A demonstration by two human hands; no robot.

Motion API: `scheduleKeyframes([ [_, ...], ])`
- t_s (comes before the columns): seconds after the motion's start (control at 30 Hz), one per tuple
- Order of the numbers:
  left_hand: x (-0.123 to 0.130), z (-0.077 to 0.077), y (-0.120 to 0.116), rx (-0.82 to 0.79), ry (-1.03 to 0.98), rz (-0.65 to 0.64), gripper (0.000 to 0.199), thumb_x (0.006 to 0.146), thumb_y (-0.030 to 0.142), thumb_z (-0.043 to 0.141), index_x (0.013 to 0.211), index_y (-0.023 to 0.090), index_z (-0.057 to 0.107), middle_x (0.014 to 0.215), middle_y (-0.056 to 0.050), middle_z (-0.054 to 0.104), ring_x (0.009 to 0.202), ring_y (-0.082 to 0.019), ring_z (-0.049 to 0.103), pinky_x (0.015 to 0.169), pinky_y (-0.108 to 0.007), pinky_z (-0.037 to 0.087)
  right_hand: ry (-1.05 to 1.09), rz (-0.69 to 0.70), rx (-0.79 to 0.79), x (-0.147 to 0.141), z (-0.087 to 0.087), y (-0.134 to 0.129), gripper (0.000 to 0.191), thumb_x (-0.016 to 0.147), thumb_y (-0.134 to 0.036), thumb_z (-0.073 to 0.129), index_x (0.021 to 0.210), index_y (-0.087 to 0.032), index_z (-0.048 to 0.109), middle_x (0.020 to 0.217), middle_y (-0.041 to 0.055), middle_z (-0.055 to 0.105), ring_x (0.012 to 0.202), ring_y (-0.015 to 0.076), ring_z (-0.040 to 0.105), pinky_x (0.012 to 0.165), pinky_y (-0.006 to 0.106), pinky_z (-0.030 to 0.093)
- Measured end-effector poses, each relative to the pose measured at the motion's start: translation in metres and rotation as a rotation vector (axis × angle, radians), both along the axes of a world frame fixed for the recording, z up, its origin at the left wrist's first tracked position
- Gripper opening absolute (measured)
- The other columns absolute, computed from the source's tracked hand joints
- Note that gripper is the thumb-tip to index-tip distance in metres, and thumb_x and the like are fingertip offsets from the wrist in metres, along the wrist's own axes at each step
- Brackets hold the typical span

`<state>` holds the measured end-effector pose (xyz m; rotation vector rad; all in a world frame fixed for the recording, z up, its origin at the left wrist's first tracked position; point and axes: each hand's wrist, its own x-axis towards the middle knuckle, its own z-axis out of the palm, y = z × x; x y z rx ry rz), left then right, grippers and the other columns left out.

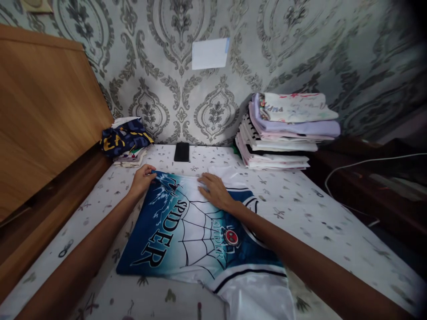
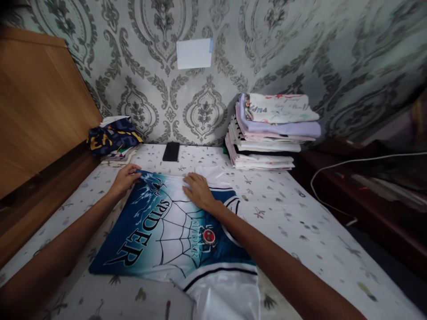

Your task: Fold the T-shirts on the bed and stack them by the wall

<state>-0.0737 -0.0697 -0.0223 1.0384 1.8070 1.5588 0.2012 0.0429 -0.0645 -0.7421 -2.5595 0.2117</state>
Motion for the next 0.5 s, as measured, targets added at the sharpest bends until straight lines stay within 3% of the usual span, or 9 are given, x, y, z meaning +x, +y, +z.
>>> scheduleKeyframes([
  [0.1,-0.002,0.001,0.003,-0.071,-0.018,0.013,0.033,0.057,0.026,0.065,0.088,0.02,0.054,0.065,0.007,0.049,0.047,-0.008,0.045,0.043,-0.02,0.036,-0.019,-0.03,0.005,0.001,-0.001,0.0,0.034,0.094,-0.034,0.053,0.12,-0.015,0.066,0.135,0.0193,0.06,0.131,0.032,0.05,0.109,0.053,0.037],
  [0.23,-0.008,0.0,0.011,-0.16,-0.03,0.014,0.033,0.059,0.02,0.065,0.089,0.021,0.05,0.058,0.009,0.048,0.042,-0.008,0.042,0.04,-0.018,0.029,-0.072,-0.055,0.065,-0.024,0.015,-0.008,0.029,0.097,-0.031,0.049,0.116,-0.02,0.068,0.142,0.0172,0.056,0.138,0.035,0.042,0.112,0.062,0.026],
  [0.4,-0.014,0.0,0.014,-0.245,-0.046,0.008,0.034,0.06,0.016,0.064,0.09,0.021,0.049,0.056,0.007,0.053,0.042,-0.01,0.049,0.041,-0.018,0.025,-0.096,0.111,-0.094,-0.096,0.035,-0.013,0.03,0.097,-0.021,0.049,0.12,-0.019,0.068,0.13,0.0137,0.064,0.124,0.0262,0.055,0.105,0.041,0.04],
  [0.5,-0.016,0.0,0.013,-0.262,-0.052,0.009,0.033,0.065,0.019,0.063,0.094,0.02,0.05,0.052,0.007,0.052,0.038,-0.01,0.045,0.041,-0.019,0.023,-0.118,0.08,-0.145,-0.134,0.034,-0.014,0.028,0.095,-0.025,0.055,0.119,-0.018,0.068,0.12,0.0125,0.067,0.113,0.0264,0.057,0.098,0.038,0.043],
])
